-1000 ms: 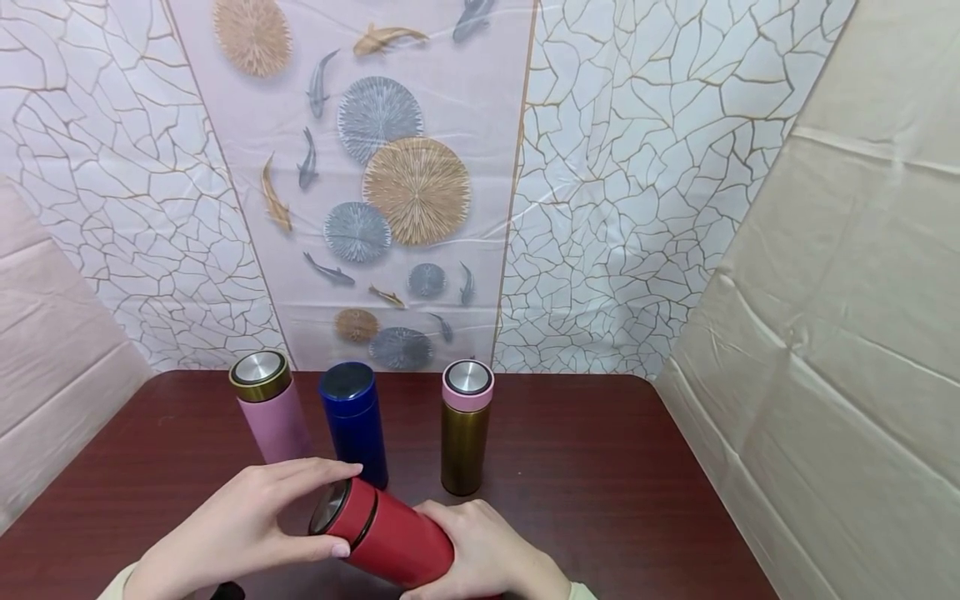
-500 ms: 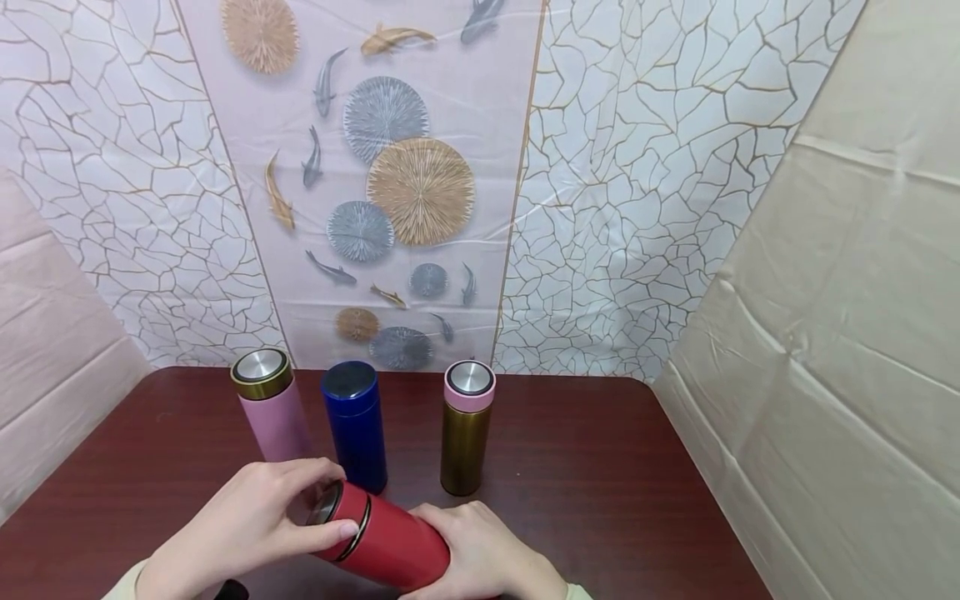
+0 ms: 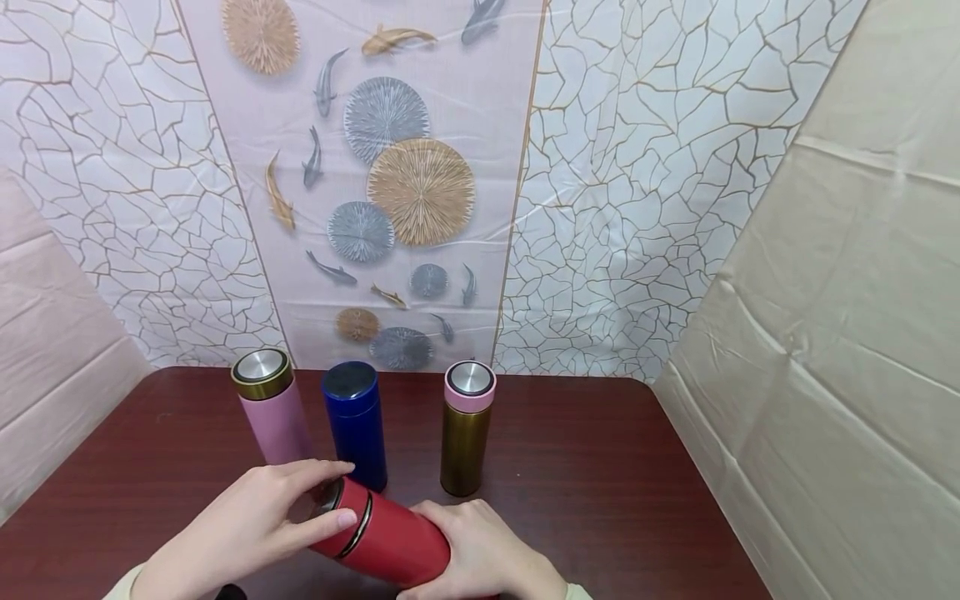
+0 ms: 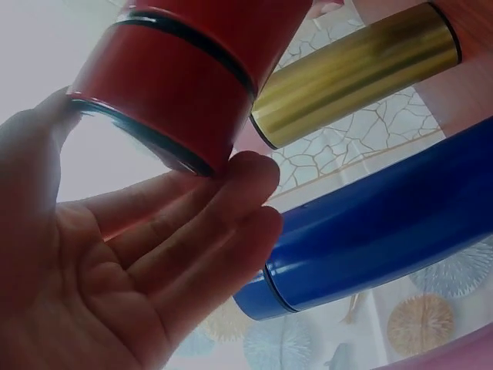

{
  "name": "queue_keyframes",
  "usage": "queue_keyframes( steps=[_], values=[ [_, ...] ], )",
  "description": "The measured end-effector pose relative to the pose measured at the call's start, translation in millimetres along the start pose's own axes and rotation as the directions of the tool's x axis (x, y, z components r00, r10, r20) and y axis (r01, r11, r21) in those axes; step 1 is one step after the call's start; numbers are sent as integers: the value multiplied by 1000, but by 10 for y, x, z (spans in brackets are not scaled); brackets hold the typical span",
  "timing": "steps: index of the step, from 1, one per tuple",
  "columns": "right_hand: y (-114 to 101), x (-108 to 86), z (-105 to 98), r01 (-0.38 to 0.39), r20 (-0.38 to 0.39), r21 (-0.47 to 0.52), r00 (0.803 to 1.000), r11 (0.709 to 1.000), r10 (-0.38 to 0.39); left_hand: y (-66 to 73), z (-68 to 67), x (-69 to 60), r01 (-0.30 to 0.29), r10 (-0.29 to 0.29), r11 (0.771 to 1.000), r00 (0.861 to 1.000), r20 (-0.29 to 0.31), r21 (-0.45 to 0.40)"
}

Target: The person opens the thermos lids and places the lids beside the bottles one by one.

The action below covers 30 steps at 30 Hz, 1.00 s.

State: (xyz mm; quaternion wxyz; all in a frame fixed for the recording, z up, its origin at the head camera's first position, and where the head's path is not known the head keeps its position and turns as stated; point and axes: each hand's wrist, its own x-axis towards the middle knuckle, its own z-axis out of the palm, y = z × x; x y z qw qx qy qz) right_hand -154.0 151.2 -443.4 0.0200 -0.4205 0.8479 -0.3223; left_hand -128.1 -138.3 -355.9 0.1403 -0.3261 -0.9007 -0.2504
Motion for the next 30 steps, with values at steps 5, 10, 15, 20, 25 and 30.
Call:
queue_keyframes(
  steps=[5,10,15,20,25,30],
  values=[
    [13,-4,18,35,-10,-7,999,999,-35,-31,-8,-13,-183,184,983,983,3,-31],
    [29,-12,37,55,1,51,999,997,-55,-57,-30,-12,-355,355,934,935,-13,-48],
    [25,-18,13,27,7,99,1000,995,-28,-75,-52,-30,-402,403,912,915,2,-86],
    [-2,-22,-14,29,18,129,999,991,-32,-90,-79,-48,-417,424,902,904,49,-112],
    [-24,-23,-27,3,39,174,999,985,-10,-110,-96,-57,-424,438,893,896,76,-149],
    [-14,-25,-21,5,36,156,999,988,-11,-117,-82,-50,-440,450,888,891,54,-136]
  ],
)
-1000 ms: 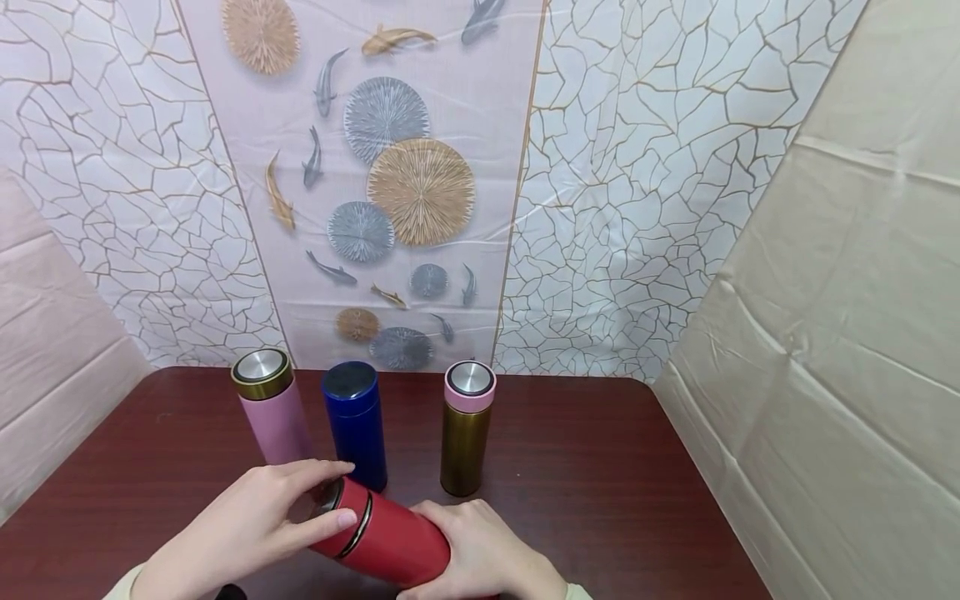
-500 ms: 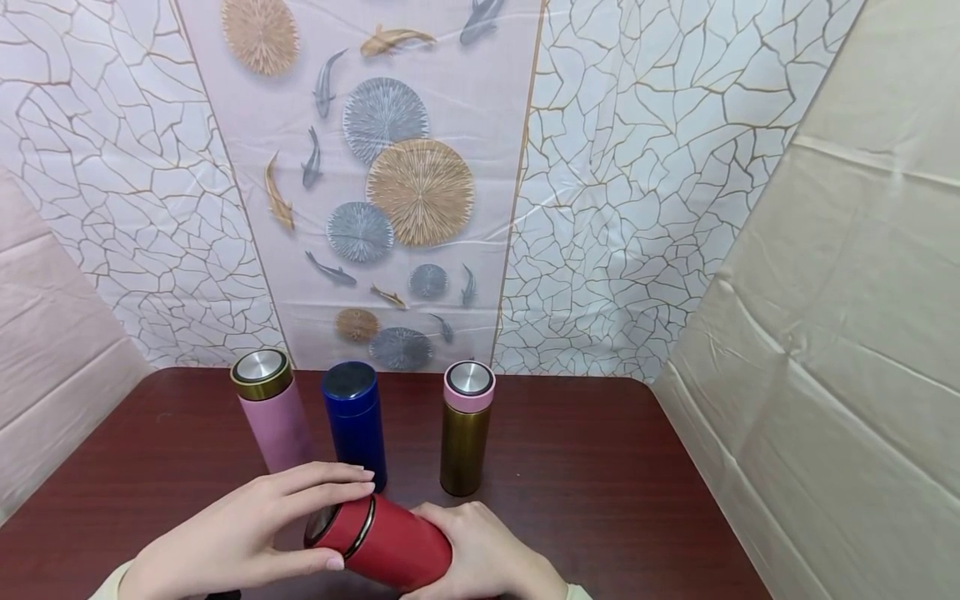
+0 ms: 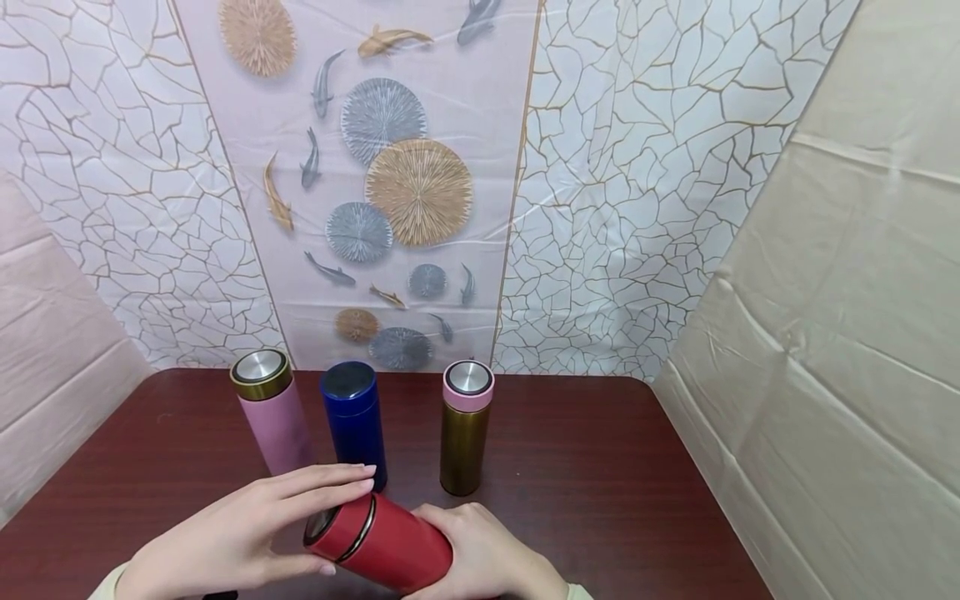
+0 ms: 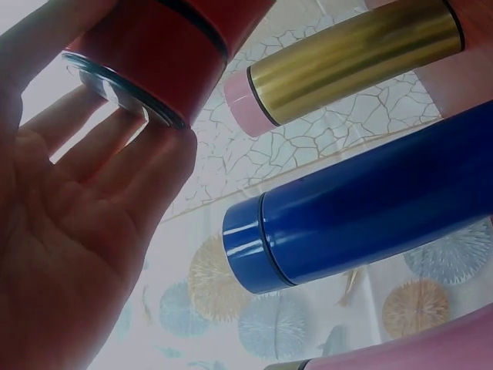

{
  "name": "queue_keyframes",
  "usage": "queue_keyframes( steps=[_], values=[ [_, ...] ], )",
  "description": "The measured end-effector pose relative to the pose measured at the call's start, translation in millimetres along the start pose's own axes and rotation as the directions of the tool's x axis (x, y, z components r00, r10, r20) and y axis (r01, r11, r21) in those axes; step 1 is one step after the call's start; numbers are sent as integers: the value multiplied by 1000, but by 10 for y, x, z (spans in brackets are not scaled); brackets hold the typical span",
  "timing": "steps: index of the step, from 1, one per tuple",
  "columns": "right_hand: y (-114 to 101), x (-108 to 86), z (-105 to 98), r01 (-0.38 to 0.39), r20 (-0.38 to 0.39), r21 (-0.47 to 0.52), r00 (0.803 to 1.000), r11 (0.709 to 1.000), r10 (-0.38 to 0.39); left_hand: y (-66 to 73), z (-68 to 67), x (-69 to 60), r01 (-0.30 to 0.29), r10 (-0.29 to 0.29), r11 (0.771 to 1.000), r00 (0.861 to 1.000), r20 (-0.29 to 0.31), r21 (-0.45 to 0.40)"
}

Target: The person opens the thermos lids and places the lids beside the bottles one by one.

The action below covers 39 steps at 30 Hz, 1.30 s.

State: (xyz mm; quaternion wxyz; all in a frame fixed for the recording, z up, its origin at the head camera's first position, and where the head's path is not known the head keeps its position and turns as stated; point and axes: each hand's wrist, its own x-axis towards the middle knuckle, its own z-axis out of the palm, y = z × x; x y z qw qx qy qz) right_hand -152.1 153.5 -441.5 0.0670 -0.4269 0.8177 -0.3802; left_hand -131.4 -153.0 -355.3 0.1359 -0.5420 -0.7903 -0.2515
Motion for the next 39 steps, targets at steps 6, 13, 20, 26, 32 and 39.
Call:
queue_keyframes(
  steps=[6,13,20,26,32,39],
  values=[
    [8,5,6,15,-8,-21,1000,1000,-15,-23,-3,2,-23,25,997,999,-37,68],
    [21,18,16,34,2,-16,999,999,-34,-26,4,-14,29,-24,997,997,-70,68],
    [32,27,32,67,-9,-49,998,997,-68,-14,14,-11,101,-91,991,990,-104,90],
    [16,28,34,44,-27,-45,999,998,-46,-5,72,15,178,-149,973,971,-188,150],
    [7,26,30,54,-38,-72,998,996,-57,17,115,35,274,-233,946,946,-226,175],
    [1,31,21,62,-87,-200,993,978,-81,35,143,70,386,-337,904,908,-248,184]
  ],
)
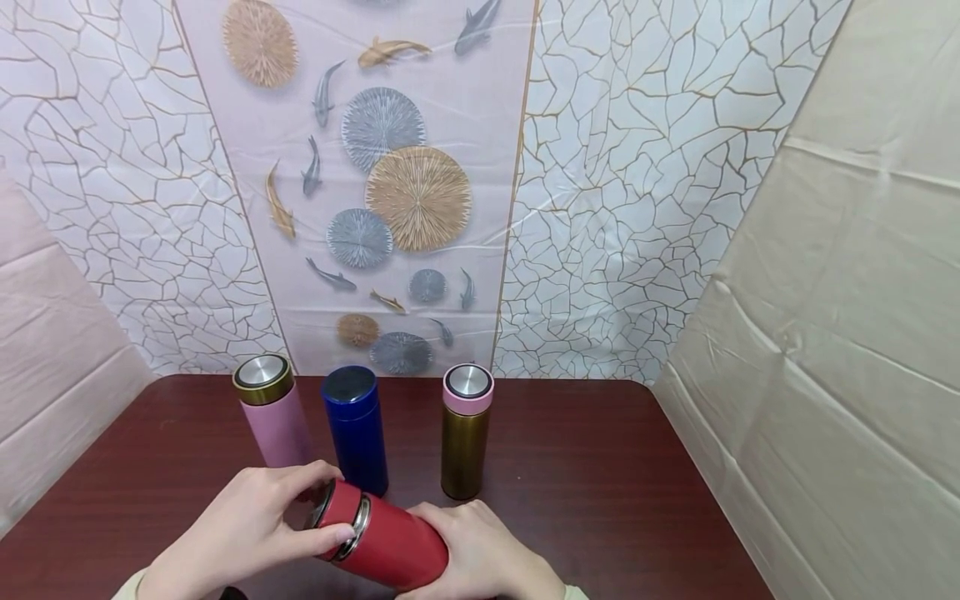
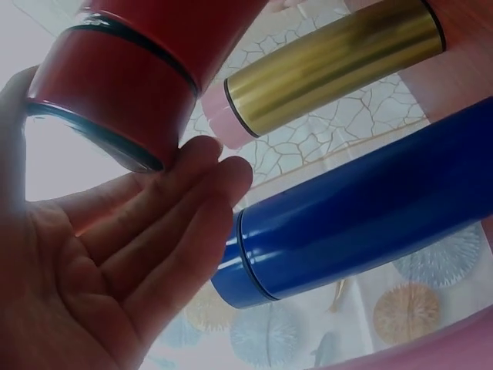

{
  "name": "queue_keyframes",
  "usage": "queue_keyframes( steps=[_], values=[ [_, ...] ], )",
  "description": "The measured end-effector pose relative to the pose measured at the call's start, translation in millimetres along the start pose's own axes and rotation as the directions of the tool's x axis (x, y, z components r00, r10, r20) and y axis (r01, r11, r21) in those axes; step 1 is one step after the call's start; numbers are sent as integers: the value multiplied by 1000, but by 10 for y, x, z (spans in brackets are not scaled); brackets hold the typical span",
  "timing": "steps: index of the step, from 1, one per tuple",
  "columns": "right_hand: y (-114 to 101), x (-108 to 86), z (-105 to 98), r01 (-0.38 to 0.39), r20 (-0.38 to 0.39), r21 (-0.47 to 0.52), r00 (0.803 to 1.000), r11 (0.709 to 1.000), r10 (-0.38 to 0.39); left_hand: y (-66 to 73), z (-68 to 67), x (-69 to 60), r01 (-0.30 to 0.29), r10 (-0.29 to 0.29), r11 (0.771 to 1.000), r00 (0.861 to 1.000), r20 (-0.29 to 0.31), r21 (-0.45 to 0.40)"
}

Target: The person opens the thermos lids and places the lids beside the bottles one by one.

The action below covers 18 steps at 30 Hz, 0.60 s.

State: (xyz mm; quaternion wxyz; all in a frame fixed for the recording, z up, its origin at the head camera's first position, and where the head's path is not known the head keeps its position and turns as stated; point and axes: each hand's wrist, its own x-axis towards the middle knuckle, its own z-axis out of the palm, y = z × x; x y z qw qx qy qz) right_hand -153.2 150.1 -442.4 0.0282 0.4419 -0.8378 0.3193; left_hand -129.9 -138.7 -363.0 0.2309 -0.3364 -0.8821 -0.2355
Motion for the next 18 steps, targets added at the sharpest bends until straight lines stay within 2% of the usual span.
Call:
queue_keyframes(
  steps=[6,9,12,14,18],
  values=[
    [1,0,-14,-31,12,12,999,999,31,12,-20,0,67,-65,997,996,60,-35],
    [5,4,-11,-21,5,1,1000,1000,21,8,-36,0,66,-64,998,995,80,-22],
    [10,3,-11,-10,-13,-15,1000,1000,10,-1,-60,-11,30,-26,998,995,101,-46],
    [13,1,-15,-5,-21,-11,1000,1000,5,-11,-83,-19,-24,36,996,991,125,-91],
    [12,-4,-30,-1,-22,45,1000,999,2,-23,-142,-32,-104,148,971,969,199,-216]
  ],
)
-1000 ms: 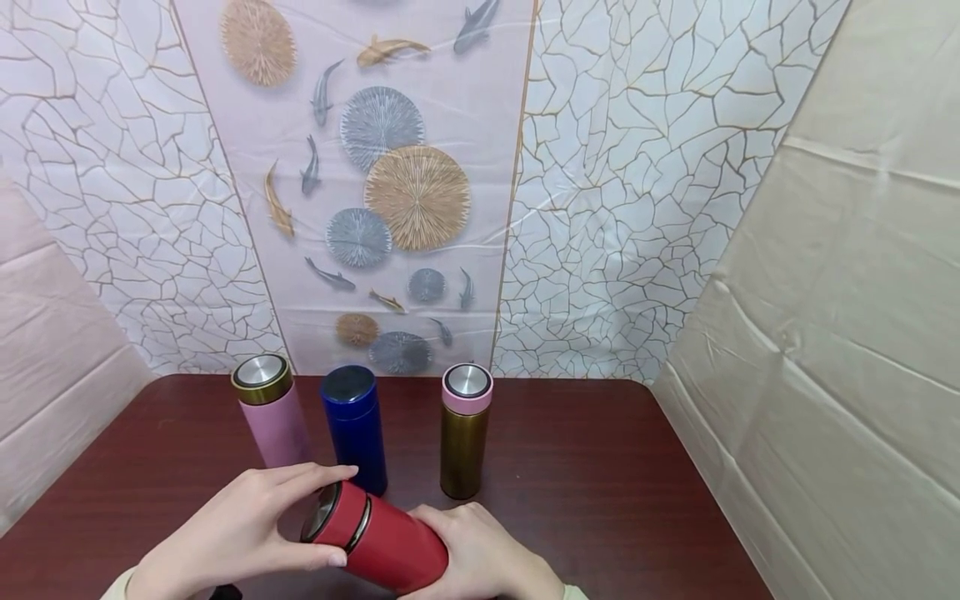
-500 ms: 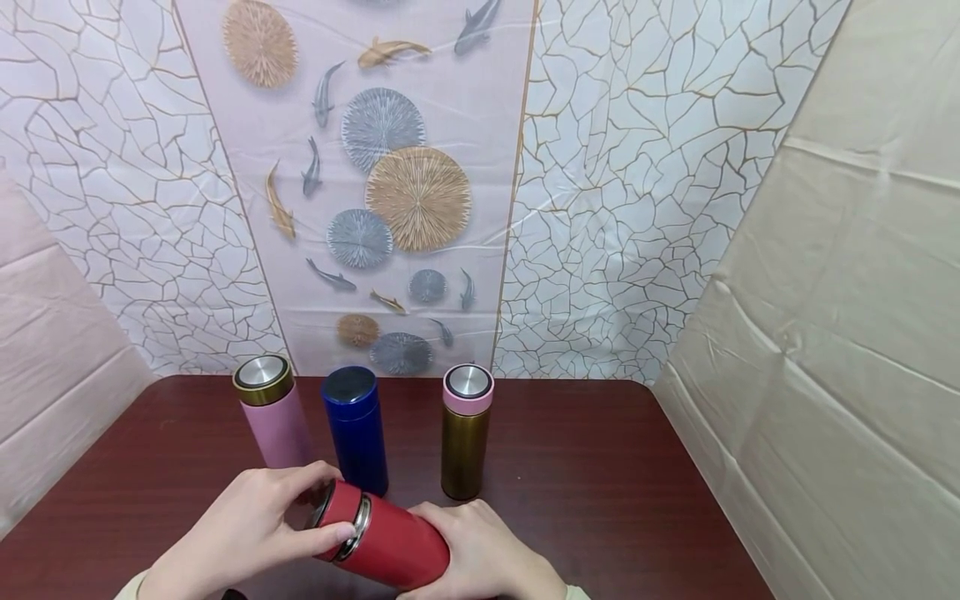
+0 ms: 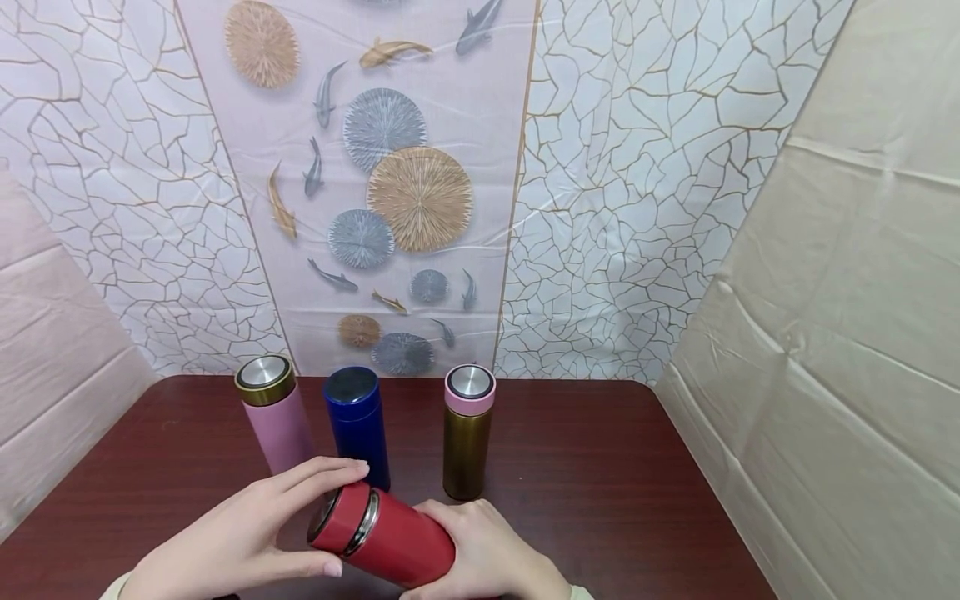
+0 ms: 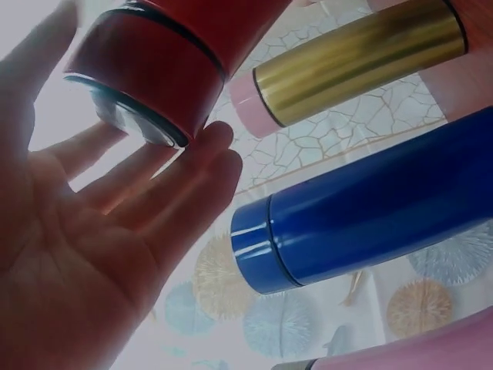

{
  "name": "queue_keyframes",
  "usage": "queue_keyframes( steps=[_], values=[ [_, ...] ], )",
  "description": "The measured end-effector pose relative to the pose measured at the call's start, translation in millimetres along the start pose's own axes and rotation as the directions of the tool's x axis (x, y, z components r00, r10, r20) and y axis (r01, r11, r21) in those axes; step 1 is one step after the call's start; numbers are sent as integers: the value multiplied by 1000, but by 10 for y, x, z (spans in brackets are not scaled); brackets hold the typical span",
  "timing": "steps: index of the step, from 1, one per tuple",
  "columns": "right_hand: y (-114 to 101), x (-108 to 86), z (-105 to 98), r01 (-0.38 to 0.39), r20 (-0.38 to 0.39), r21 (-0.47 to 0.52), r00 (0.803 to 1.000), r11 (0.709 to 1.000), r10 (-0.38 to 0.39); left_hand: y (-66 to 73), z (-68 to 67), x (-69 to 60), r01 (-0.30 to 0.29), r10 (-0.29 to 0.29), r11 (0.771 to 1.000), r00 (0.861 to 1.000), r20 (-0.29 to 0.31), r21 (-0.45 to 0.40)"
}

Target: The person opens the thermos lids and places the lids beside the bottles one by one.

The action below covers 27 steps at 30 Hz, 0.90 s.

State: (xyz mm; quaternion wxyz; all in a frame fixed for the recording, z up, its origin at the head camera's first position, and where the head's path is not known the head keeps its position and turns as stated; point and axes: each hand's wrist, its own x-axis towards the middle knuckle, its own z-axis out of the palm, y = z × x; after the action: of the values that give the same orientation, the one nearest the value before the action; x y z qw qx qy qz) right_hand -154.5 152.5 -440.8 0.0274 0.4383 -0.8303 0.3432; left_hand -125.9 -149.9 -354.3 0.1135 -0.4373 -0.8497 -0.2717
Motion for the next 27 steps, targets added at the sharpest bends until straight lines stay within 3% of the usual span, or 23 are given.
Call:
queue_keyframes(
  steps=[3,9,15,20,27],
  values=[
    [-11,-6,-14,-7,1,47,1000,999,7,4,-25,-10,-46,47,998,999,26,-35],
    [-28,-7,-26,22,-2,53,1000,998,-22,-6,-40,-10,-132,132,990,991,-2,-43],
    [-34,-6,-34,25,0,40,1000,999,-25,-12,-53,-5,-132,132,991,991,-37,6],
    [-42,-7,-35,-23,20,63,1000,998,22,-21,-54,-14,-84,88,995,993,-75,54],
    [-43,-11,-32,-22,11,35,1000,999,22,-13,-19,-19,65,-61,997,995,-75,51]
  ],
)
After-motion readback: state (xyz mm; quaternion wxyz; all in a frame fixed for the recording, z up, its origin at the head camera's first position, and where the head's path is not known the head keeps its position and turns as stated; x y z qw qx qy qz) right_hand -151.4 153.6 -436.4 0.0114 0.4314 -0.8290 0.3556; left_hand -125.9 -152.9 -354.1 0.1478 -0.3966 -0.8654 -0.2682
